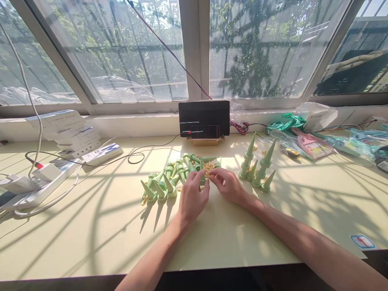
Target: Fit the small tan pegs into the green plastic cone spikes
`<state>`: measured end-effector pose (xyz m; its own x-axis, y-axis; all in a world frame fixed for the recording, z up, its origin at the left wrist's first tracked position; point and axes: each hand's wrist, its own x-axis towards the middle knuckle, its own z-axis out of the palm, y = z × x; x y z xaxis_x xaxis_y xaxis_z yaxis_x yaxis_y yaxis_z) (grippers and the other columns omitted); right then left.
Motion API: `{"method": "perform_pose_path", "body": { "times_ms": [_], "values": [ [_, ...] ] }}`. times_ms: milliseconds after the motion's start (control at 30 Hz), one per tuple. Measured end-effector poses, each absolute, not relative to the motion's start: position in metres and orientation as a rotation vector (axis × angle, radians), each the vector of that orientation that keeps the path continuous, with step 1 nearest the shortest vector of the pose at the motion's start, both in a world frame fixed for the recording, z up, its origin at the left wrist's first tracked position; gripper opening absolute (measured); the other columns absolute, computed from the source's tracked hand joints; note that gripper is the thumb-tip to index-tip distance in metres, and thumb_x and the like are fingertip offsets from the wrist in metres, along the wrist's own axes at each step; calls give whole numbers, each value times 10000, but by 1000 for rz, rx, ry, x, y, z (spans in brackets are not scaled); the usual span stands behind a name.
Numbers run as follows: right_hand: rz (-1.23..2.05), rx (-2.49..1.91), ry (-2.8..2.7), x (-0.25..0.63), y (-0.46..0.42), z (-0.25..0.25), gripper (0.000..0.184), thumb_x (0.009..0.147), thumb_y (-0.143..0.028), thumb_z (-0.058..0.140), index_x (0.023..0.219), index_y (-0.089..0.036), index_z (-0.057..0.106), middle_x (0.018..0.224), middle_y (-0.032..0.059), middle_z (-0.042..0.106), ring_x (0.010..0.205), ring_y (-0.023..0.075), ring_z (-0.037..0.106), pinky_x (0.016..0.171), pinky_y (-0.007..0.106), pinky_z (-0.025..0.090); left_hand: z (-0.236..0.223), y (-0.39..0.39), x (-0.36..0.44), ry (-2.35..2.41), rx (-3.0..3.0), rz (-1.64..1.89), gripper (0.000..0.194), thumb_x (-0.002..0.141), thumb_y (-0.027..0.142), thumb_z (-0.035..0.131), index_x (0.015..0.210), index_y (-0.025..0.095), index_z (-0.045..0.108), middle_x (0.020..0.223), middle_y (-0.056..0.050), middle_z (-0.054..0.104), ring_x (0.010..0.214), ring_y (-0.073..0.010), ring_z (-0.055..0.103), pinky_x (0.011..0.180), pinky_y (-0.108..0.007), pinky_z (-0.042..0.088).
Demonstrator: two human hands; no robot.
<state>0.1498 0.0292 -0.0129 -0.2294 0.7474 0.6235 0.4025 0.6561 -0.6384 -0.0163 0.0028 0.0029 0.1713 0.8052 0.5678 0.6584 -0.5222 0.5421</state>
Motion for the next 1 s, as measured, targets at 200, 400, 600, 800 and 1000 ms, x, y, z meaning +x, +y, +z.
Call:
{"method": "perform_pose_path", "body": {
  "times_ms": [200,400,600,800,1000],
  "values": [
    [434,-914,-1858,150,29,-13,149,964,-293,541,974,-187,645,778,30,669,562,120,523,544,254,450,4,3,-17,1448,2258,1241,311,920,208,561,1227,243,598,976,-16,614,570,-71,539,614,-245,505],
    [443,-935,-1872,150,30,-15,171,976,-308,524,966,-191,648,786,40,679,597,134,547,566,264,470,4,3,-17,1435,2251,1207,270,929,228,555,1192,231,614,983,-22,623,551,-67,541,602,-250,516],
    [456,-950,-1876,151,30,-17,187,984,-319,518,967,-191,655,787,43,682,603,137,551,565,261,472,2,4,-17,1434,2263,1221,272,925,230,559,1191,231,618,987,-25,631,546,-67,549,596,-250,522],
    [477,-944,-1889,151,31,-17,216,992,-331,506,938,-187,657,756,39,661,612,142,547,570,262,466,3,4,-17,1435,2259,1214,268,926,234,560,1187,226,620,995,-25,635,544,-67,547,613,-257,528],
    [502,-937,-1877,150,29,-13,180,984,-297,518,936,-186,652,724,29,646,614,145,551,567,263,457,4,4,-17,1439,2241,1198,266,926,238,563,1185,229,624,1007,-24,639,551,-68,546,615,-259,531]
  ]
}}
